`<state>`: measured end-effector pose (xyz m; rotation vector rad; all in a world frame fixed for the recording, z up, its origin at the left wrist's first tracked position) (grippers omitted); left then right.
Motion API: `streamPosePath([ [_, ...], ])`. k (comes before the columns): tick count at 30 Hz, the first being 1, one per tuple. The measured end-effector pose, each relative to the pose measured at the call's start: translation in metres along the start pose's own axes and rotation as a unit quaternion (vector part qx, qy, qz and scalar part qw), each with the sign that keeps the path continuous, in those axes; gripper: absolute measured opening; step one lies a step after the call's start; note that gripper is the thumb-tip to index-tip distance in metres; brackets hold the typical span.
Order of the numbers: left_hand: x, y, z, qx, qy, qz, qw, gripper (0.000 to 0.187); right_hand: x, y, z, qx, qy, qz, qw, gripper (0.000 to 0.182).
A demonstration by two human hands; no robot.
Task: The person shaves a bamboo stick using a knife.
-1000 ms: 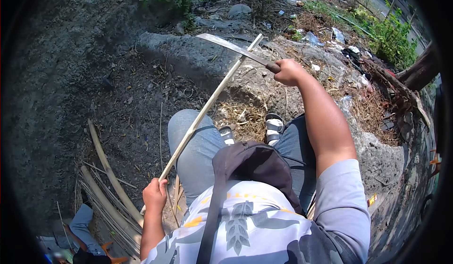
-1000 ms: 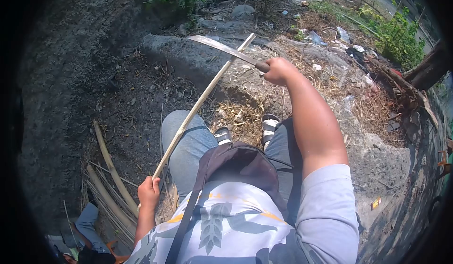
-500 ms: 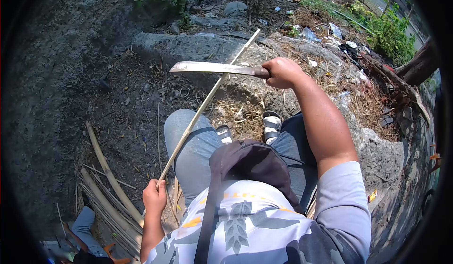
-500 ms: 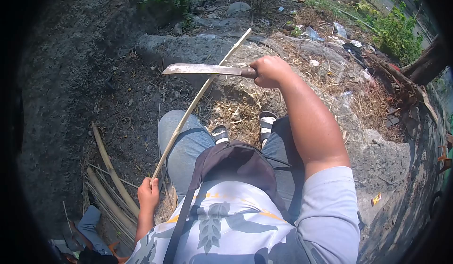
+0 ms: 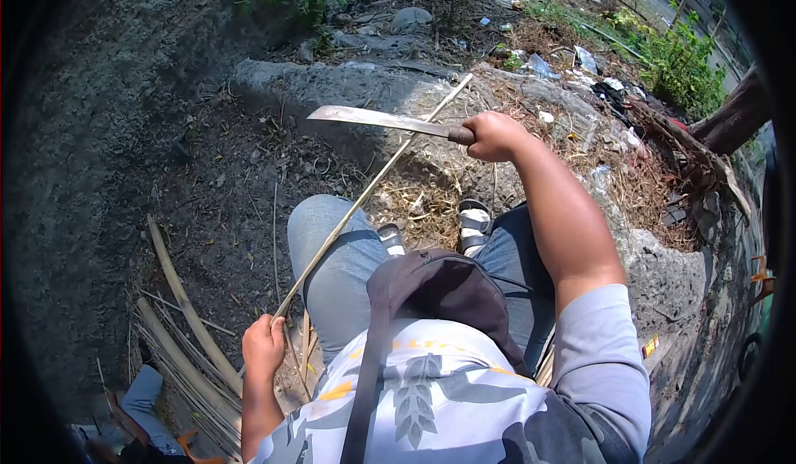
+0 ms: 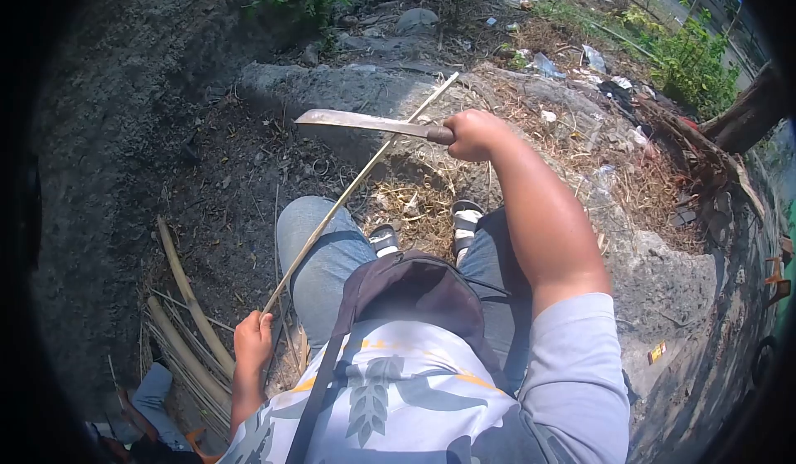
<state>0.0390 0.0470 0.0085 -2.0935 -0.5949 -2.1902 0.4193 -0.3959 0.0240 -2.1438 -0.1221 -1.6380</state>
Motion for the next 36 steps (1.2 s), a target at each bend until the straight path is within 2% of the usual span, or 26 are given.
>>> streamPosePath([
  [3, -0.001, -0.002, -0.002, 0.015, -0.014, -0.01, 1.0, 0.036, 0.004, -0.025, -0.002, 0.059, -0.004, -0.05, 0.997, 0.034],
  [6, -0.009, -0.005, -0.004, 0.032, -0.026, -0.03, 0.999, 0.037, 0.004, -0.005, 0.002, 0.019, 0.01, 0.015, 1.0, 0.033],
  [8, -0.013, -0.003, -0.002, 0.024, -0.021, -0.037, 0.999, 0.039, -0.007, 0.028, 0.015, -0.059, 0.048, 0.075, 0.994, 0.033],
  [13, -0.013, 0.0, 0.006, 0.013, -0.036, -0.045, 0.998, 0.042, 0.009, 0.016, -0.004, -0.078, 0.087, 0.001, 0.993, 0.03],
  [17, -0.012, 0.002, 0.002, 0.025, -0.047, -0.05, 0.997, 0.044, 0.004, 0.006, -0.005, 0.024, 0.058, 0.007, 0.998, 0.028],
  [21, -0.015, 0.006, 0.001, 0.03, -0.036, -0.066, 0.997, 0.045, 0.005, -0.031, -0.005, 0.094, 0.034, -0.061, 0.993, 0.029],
  [24, -0.022, 0.003, -0.003, 0.026, -0.021, -0.056, 0.998, 0.044, 0.013, -0.021, -0.003, 0.075, 0.045, -0.021, 0.996, 0.032],
  [28, -0.024, 0.006, -0.001, 0.021, -0.003, -0.043, 0.999, 0.044, 0.003, 0.038, 0.017, -0.092, 0.088, 0.105, 0.986, 0.035],
  [31, -0.015, 0.01, 0.008, 0.007, -0.017, -0.033, 0.999, 0.043, 0.008, 0.04, 0.004, -0.112, 0.096, 0.056, 0.987, 0.036],
  [34, -0.016, 0.009, 0.008, 0.02, -0.035, -0.048, 0.998, 0.043, 0.011, 0.037, -0.003, -0.063, 0.128, 0.079, 0.987, 0.032],
  [36, -0.021, 0.008, 0.006, 0.025, -0.032, -0.047, 0.998, 0.043, 0.008, 0.031, 0.0, -0.024, 0.08, 0.065, 0.994, 0.03],
])
Point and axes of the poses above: each hand's wrist, its own z-axis towards the middle knuckle, its own x-axis out of the back of the hand, y = z × x, the point moved 3 cm from there along z, towards the middle knuckle, and after that the axes turned 3 degrees about y, right-handed, at the moved point
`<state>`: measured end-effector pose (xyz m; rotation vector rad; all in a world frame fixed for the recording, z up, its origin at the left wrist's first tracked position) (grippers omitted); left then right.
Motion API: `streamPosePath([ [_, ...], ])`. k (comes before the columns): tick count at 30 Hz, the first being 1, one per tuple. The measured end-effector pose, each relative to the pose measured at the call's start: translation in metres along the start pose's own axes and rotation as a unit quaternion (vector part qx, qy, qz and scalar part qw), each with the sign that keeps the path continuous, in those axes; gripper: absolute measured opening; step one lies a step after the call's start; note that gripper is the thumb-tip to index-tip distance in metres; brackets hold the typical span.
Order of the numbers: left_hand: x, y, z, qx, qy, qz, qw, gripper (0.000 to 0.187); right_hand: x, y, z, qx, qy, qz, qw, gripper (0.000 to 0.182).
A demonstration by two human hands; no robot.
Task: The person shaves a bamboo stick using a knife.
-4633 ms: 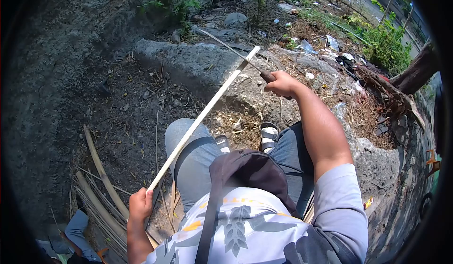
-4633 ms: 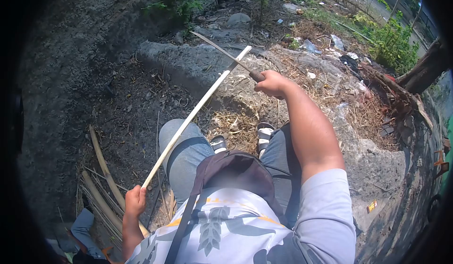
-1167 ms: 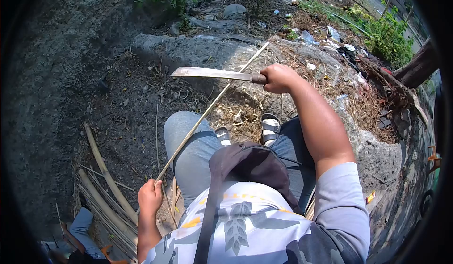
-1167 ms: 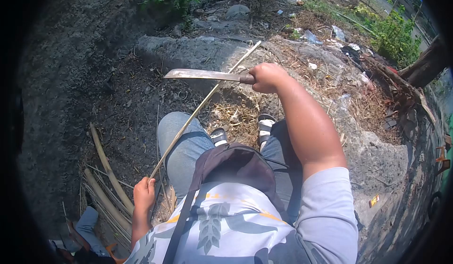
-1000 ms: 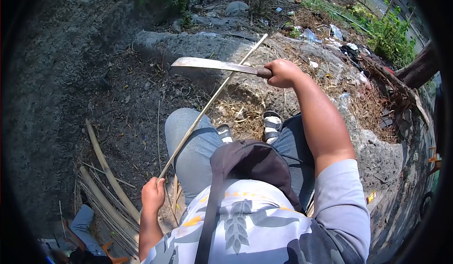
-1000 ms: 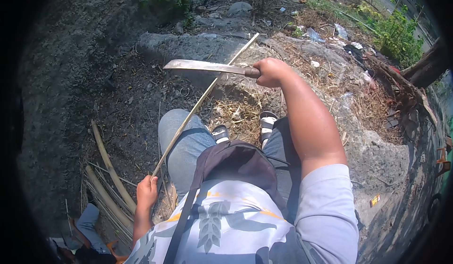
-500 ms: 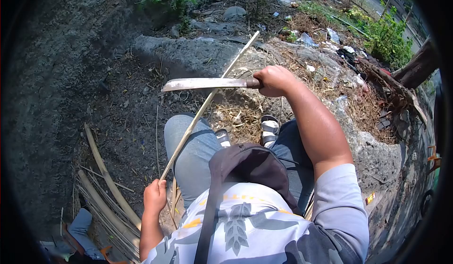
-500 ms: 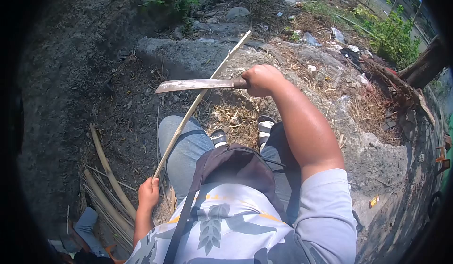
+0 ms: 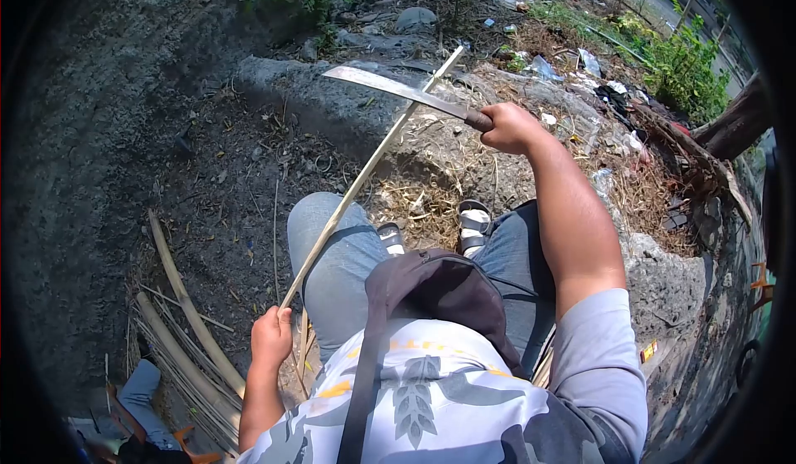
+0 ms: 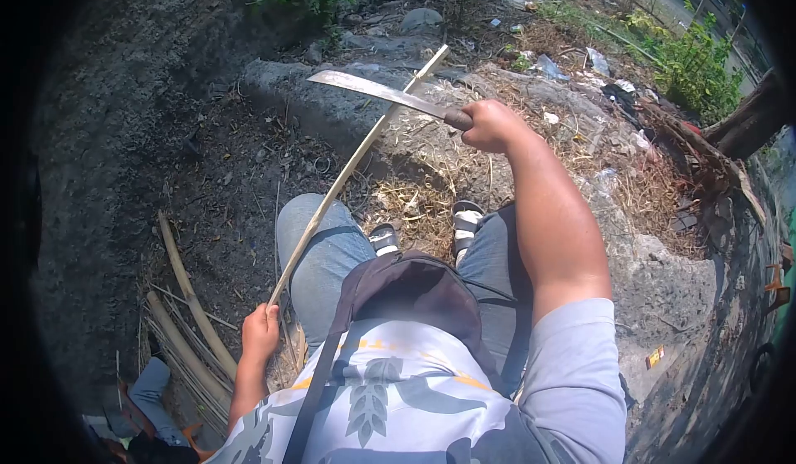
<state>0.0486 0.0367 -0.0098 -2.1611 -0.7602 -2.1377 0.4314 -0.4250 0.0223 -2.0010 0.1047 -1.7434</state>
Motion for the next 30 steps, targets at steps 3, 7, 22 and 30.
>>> streamPosePath([
  [3, -0.006, -0.002, -0.003, 0.006, 0.009, -0.005, 1.0, 0.044, 0.007, -0.038, -0.009, 0.039, -0.053, -0.063, 0.996, 0.03],
  [7, -0.005, 0.001, -0.006, 0.015, 0.007, -0.014, 1.0, 0.044, 0.01, -0.053, -0.012, 0.062, -0.045, -0.094, 0.993, 0.031],
  [22, -0.02, 0.005, -0.006, 0.008, 0.007, -0.065, 0.998, 0.043, -0.022, 0.111, 0.01, -0.27, 0.017, 0.132, 0.954, 0.039],
  [30, -0.022, -0.012, -0.01, 0.021, -0.019, -0.125, 0.992, 0.045, -0.007, 0.026, 0.029, -0.144, 0.164, 0.115, 0.969, 0.037],
])
Point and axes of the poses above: each hand's wrist, its own z-axis towards the middle knuckle, its own x-axis out of the back of the hand, y = z × x, the point moved 3 cm from there along z, towards the middle knuckle, and after that the axes turned 3 degrees about y, right-handed, at the moved point
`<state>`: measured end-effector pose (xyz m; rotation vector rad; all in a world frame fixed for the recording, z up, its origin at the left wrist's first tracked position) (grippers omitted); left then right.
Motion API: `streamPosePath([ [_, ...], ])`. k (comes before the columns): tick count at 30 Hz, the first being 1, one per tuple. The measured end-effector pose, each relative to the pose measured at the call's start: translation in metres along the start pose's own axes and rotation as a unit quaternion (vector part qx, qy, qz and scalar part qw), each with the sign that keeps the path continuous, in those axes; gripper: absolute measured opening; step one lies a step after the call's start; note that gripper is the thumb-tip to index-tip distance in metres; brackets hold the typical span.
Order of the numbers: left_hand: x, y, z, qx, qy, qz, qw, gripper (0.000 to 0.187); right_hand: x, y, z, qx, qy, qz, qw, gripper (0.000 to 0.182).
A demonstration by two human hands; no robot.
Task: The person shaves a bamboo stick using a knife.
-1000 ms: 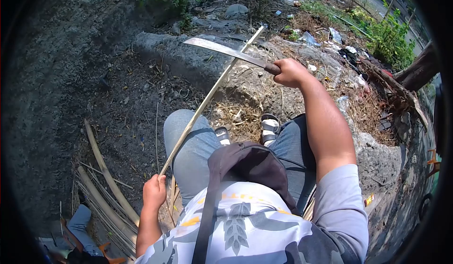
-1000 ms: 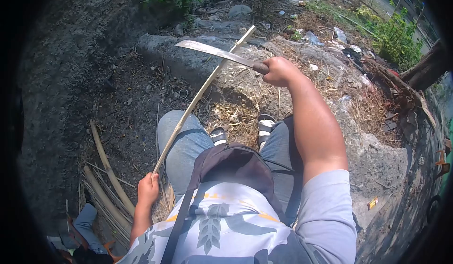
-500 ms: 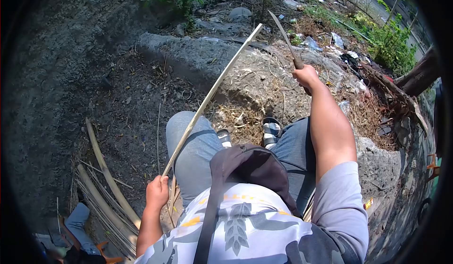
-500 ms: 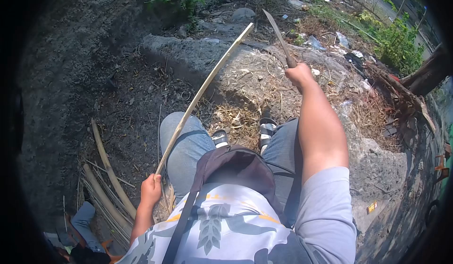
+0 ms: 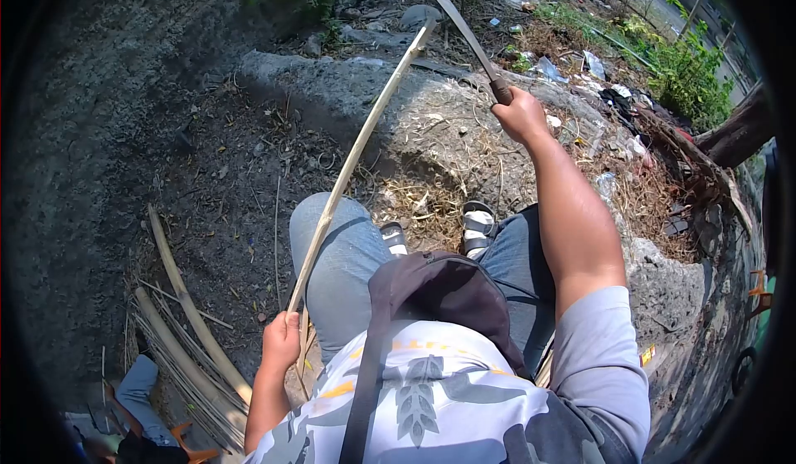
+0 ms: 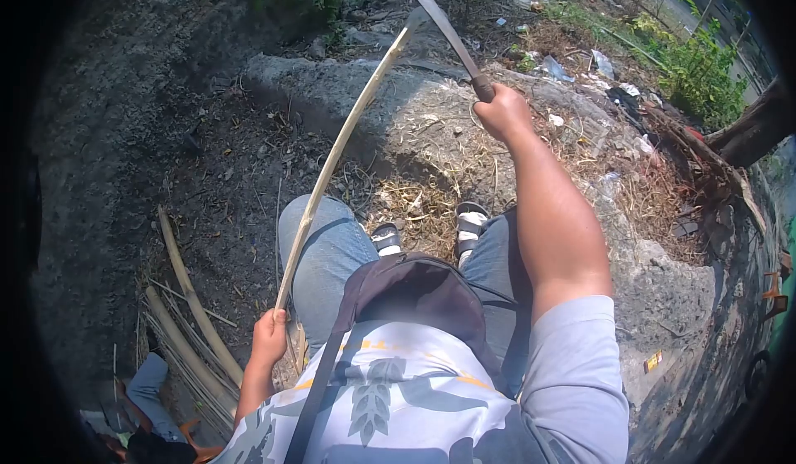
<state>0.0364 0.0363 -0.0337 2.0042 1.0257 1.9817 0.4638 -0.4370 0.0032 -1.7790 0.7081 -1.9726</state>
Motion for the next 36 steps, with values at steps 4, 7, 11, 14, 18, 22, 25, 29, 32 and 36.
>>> streamPosePath([
  [4, 0.001, -0.001, 0.004, 0.031, -0.033, -0.044, 0.998, 0.046, -0.006, -0.027, -0.018, 0.074, -0.084, 0.109, 0.988, 0.039],
  [7, -0.001, 0.011, 0.012, 0.036, -0.044, -0.09, 0.994, 0.046, 0.008, -0.051, -0.04, 0.169, -0.193, 0.055, 0.965, 0.038],
  [11, 0.005, 0.048, 0.026, 0.023, -0.047, -0.11, 0.993, 0.044, 0.009, -0.077, -0.064, 0.282, -0.201, -0.053, 0.937, 0.021],
  [14, 0.01, 0.067, 0.032, 0.009, -0.031, -0.081, 0.996, 0.044, 0.012, -0.077, -0.061, 0.286, -0.155, -0.077, 0.943, 0.019],
  [18, 0.015, 0.084, 0.033, 0.01, -0.033, -0.031, 0.999, 0.043, 0.011, -0.043, -0.036, 0.168, -0.151, -0.055, 0.973, 0.031],
  [22, 0.007, 0.085, 0.033, 0.009, -0.038, -0.018, 0.999, 0.043, 0.017, -0.043, -0.038, 0.177, -0.208, -0.071, 0.959, 0.029],
  [25, -0.004, 0.083, 0.032, -0.002, -0.04, -0.06, 0.997, 0.043, 0.008, -0.054, -0.047, 0.222, -0.23, -0.041, 0.947, 0.024],
  [29, 0.005, 0.091, 0.03, -0.02, -0.022, -0.051, 0.998, 0.042, 0.013, -0.061, -0.046, 0.244, -0.173, -0.041, 0.953, 0.025],
  [32, 0.02, 0.094, 0.027, -0.028, -0.01, -0.004, 1.0, 0.041, 0.016, -0.03, -0.021, 0.138, -0.13, -0.001, 0.982, 0.032],
  [36, 0.024, 0.092, 0.021, -0.04, 0.003, 0.035, 0.999, 0.04, 0.025, -0.013, -0.017, 0.113, -0.143, 0.01, 0.983, 0.034],
])
Point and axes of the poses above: each hand's wrist, its own z-axis towards the middle knuckle, its own x-axis out of the back of the hand, y = z × x, the point moved 3 cm from there along z, towards the middle knuckle, and after that the axes turned 3 degrees about y, right-handed, at the moved point
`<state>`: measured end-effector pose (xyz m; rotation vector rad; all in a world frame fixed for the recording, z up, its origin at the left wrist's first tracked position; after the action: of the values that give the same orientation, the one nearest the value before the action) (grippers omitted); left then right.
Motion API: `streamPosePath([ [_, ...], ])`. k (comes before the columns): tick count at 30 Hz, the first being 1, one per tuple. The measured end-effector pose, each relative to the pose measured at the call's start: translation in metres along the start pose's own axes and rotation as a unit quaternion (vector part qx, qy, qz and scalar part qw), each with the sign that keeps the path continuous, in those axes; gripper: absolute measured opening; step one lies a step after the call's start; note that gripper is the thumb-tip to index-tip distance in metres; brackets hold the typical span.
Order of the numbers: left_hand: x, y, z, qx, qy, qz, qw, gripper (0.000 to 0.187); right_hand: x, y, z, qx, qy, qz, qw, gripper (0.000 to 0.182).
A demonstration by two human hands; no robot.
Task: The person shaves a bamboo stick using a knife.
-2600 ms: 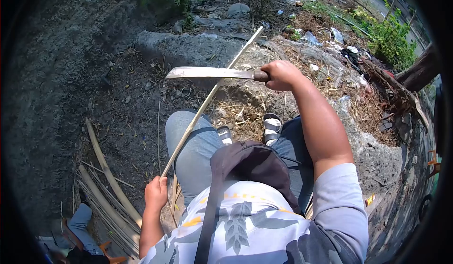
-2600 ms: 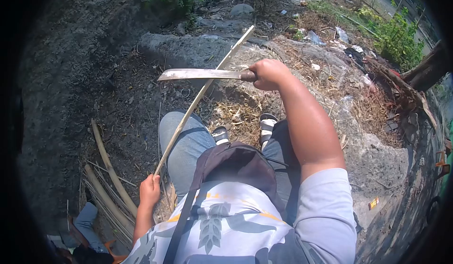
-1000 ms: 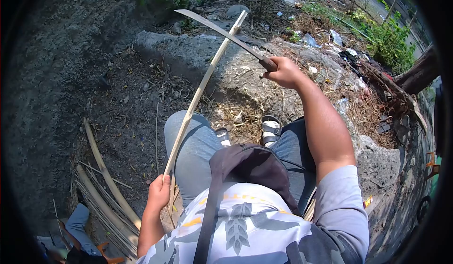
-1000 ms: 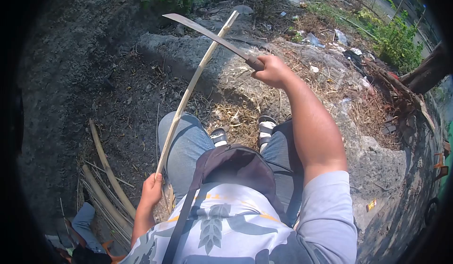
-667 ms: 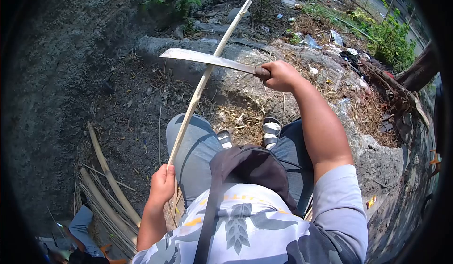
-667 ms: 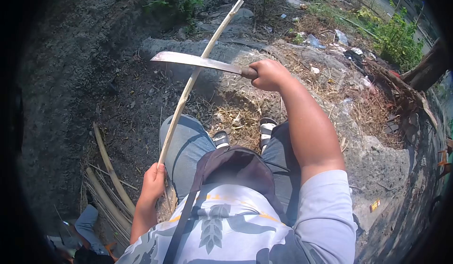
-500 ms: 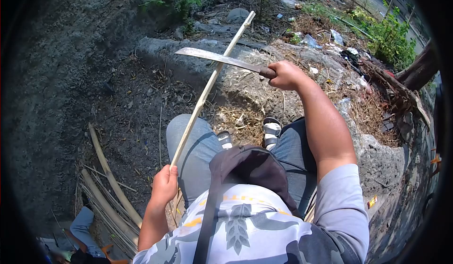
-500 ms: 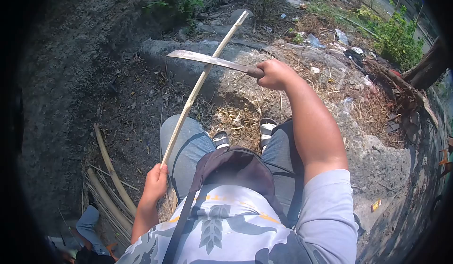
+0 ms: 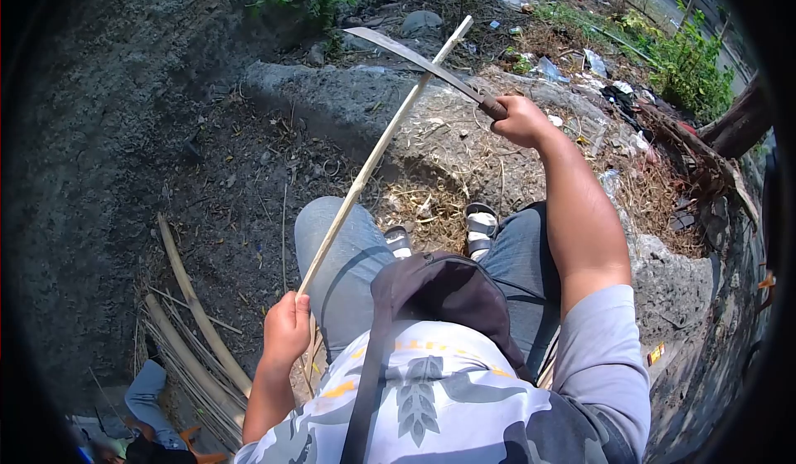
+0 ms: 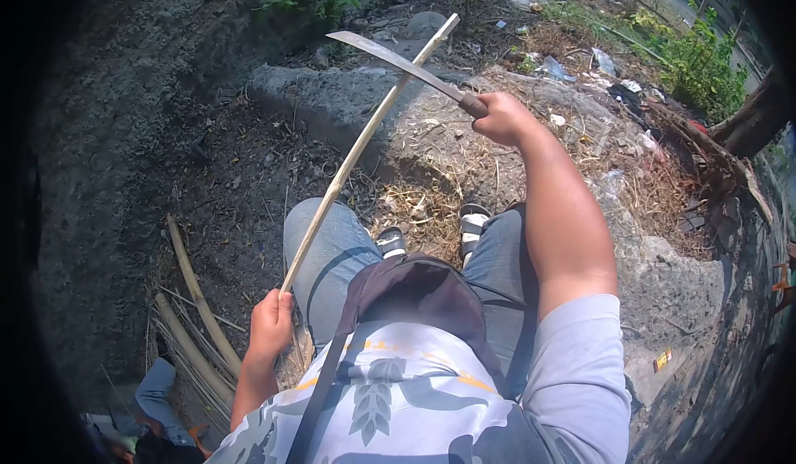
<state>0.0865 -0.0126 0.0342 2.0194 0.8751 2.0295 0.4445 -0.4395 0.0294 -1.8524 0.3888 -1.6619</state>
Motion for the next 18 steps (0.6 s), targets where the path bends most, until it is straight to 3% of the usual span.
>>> streamPosePath([
  [8, -0.018, 0.001, 0.007, 0.008, -0.009, -0.06, 0.998, 0.042, -0.019, -0.077, -0.028, 0.123, -0.111, -0.13, 0.977, 0.03],
  [18, -0.011, -0.001, 0.003, 0.013, -0.02, -0.037, 0.999, 0.043, -0.013, -0.032, -0.009, 0.043, -0.058, -0.076, 0.994, 0.041],
])
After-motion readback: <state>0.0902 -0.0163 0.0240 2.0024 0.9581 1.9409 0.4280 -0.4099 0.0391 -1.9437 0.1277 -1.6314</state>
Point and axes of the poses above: each hand's wrist, its own z-axis towards the middle knuckle, its own x-axis out of the back of the hand, y = z × x, the point moved 3 cm from there along z, towards the middle knuckle, and after that the axes turned 3 degrees about y, right-handed, at the moved point
